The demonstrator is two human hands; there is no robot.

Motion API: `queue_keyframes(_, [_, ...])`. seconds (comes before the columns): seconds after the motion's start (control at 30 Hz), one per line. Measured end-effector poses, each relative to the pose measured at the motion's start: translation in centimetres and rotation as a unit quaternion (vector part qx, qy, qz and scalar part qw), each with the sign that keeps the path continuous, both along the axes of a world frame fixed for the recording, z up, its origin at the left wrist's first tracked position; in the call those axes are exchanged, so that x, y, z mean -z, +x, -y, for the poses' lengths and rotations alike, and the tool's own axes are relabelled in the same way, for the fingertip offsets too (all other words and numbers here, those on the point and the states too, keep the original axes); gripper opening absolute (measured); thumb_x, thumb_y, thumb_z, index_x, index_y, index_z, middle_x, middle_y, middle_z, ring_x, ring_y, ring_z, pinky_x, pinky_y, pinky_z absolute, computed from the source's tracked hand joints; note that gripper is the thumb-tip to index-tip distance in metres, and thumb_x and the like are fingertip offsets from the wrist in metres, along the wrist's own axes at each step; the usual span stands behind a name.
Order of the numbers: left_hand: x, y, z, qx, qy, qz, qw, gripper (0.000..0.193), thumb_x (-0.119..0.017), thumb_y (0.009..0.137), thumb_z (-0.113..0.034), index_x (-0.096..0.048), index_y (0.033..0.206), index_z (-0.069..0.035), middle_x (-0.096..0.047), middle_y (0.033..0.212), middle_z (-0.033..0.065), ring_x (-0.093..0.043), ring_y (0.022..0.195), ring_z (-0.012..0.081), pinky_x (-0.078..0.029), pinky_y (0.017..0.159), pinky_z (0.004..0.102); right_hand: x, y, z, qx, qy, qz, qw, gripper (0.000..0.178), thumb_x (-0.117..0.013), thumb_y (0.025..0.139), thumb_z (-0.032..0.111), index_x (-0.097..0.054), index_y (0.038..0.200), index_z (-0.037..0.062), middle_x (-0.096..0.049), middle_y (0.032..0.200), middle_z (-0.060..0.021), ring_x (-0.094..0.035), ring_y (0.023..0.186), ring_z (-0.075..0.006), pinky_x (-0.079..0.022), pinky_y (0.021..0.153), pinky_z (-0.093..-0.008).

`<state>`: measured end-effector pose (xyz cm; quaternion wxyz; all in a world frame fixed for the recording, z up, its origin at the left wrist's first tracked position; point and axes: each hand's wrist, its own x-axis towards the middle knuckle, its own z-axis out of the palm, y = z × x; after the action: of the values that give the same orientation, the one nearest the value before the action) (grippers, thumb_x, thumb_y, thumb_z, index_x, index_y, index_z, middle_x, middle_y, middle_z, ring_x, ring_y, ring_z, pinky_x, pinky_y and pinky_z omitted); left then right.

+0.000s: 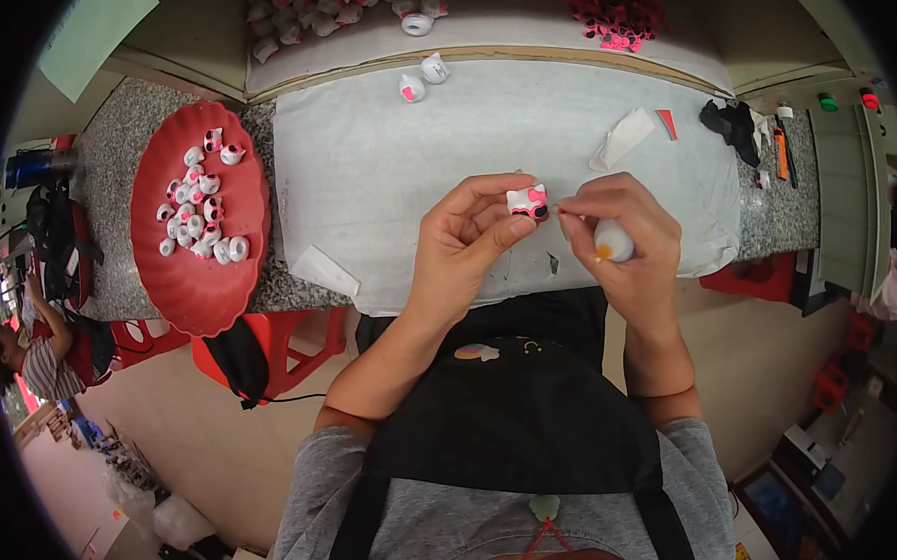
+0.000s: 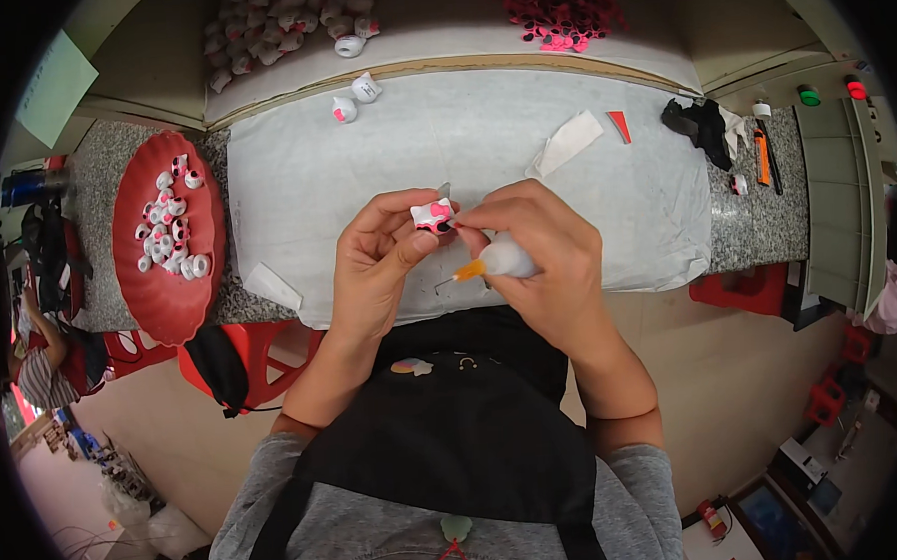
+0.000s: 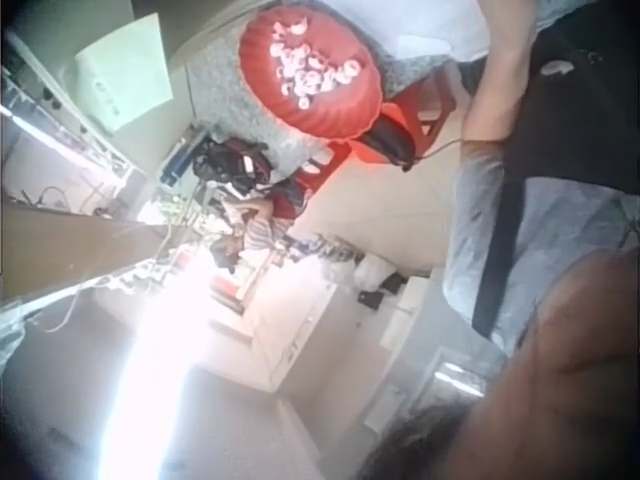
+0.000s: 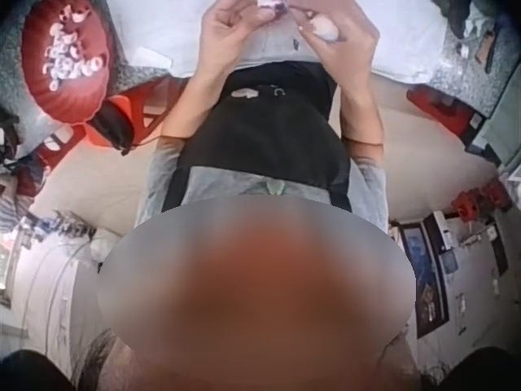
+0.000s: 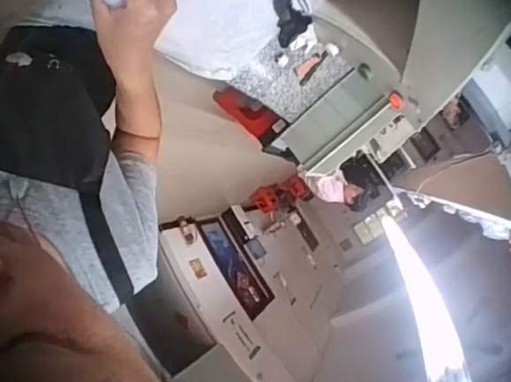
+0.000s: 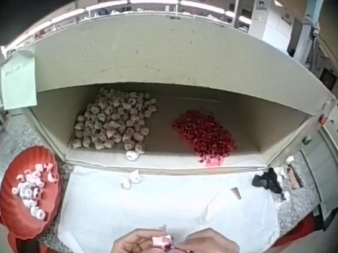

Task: Applying glue and decorative components to plastic toy heads on an assembly line.

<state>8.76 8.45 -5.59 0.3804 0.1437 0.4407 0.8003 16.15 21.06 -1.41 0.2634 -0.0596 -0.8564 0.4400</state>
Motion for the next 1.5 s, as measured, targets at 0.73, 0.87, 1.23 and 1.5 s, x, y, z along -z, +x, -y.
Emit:
queue_keyframes(0.73, [-0.1,0.1,0.2,-0.039,-0.044,-0.084,0.995,0.028,-0.055,0.071,0.006,-0.050,0.099,0.004,-0.053,0.094,0.0083,-0.053,0.085,0.0137,-0.043,0.076,0.0238,0.2,-0.4,0.3,0.001,0.183,-0.019,0.983,0.023,-0.060,0.050,-0.008,-0.054,0.070,0.0011,-0.050,0.066,-0.0086,-0.050,0.056,-0.0203,-0.041,0.047,-0.0256])
queue_keyframes(0.87, [-0.2,0.1,0.3,-0.032,-0.050,-0.082,0.995,0.028,-0.054,0.072,0.005,-0.048,0.099,0.005,-0.055,0.089,0.0107,-0.054,0.080,0.0131,-0.045,0.070,0.0225,0.3,-0.6,0.1,0.006,0.190,0.000,0.982,0.024,-0.059,0.050,-0.009,-0.054,0.071,0.0006,-0.050,0.067,-0.0087,-0.051,0.059,-0.0212,-0.041,0.050,-0.0264])
queue_keyframes(1.23, [-0.1,-0.7,0.4,0.034,0.015,0.087,0.996,0.025,-0.051,0.077,-0.005,-0.047,0.102,-0.001,-0.056,0.090,0.0103,-0.055,0.082,0.0166,-0.044,0.076,0.0276,2.0,3.7,-6.7,0.260,0.177,0.188,0.930,0.012,-0.058,0.070,0.005,-0.054,0.080,-0.0005,-0.055,0.067,-0.0095,-0.053,0.062,-0.0137,-0.040,0.058,-0.0221])
queue_keyframes(1.5, [0.2,-0.5,0.2,0.049,0.010,0.086,0.995,0.027,-0.049,0.079,-0.009,-0.044,0.105,-0.002,-0.054,0.096,0.0166,-0.056,0.082,0.0187,-0.044,0.076,0.0285,0.7,1.4,-1.2,0.085,-0.137,0.107,0.981,0.019,-0.059,0.066,-0.002,-0.055,0.084,0.0004,-0.052,0.067,-0.0039,-0.048,0.064,-0.0095,-0.038,0.060,-0.0202])
